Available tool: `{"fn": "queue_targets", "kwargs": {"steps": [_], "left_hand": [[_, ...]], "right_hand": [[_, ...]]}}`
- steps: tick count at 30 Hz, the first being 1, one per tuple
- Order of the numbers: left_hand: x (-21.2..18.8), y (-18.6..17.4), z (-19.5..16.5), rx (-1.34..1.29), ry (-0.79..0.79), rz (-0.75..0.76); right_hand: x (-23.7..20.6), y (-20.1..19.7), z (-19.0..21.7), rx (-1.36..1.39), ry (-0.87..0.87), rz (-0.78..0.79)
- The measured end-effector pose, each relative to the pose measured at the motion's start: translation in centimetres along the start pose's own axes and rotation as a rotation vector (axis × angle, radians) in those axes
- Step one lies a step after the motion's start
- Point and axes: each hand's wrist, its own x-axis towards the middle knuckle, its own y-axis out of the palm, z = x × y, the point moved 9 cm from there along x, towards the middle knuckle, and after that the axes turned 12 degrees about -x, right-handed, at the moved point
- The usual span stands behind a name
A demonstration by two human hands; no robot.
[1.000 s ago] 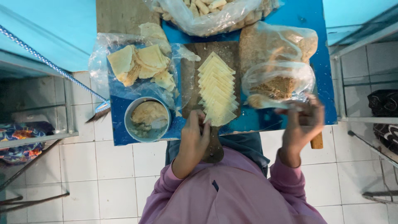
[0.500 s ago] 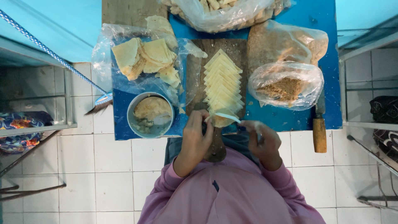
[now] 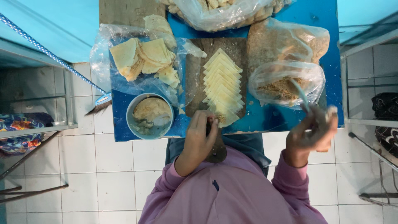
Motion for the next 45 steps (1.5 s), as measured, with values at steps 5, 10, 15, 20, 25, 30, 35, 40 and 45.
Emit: {"fn": "queue_targets", "kwargs": {"steps": [5, 10, 15, 20, 25, 30, 35, 40, 45], "left_hand": [[0.0, 0.2, -0.5, 0.038, 0.058, 0.028], [-0.2, 0.5, -0.5, 0.074, 0.084, 0.053], [-0.2, 0.7, -0.3, 0.087, 0.075, 0.078], [-0.3, 0.6, -0.4, 0.065, 0.102, 0.102], [-0.4, 0.8, -0.2, 0.059, 0.099, 0.115], [-0.4, 0.7, 0.2, 0.026, 0.083, 0.089], [-0.5, 0.7, 0.3, 0.023, 0.089, 0.087], [-0.5, 0.8, -0.3, 0.075, 0.138, 0.096], [-0.2, 0.3, -1.6, 0.076, 0.196, 0.133]], "right_hand": [[1.3, 3.8, 3.7, -0.326, -0.086, 0.319], [-0.4, 4.9, 10.1, -0.137, -0.169, 0.348], [-2.0, 7.0, 10.5, -0.058, -0.02, 0.465], [-2.7, 7.5, 9.2, 0.076, 0.192, 0.482], [-2.8, 7.9, 10.6, 0.121, 0.104, 0.477], [-3.1, 9.0, 12.9, 0.177, -0.153, 0.534], [-3.4, 9.3, 13.3, 0.188, -0.2, 0.557], [-2.6, 8.7, 12.7, 0.258, -0.136, 0.639], [-1.5, 8.5, 12.1, 0.248, -0.309, 0.738]]}}
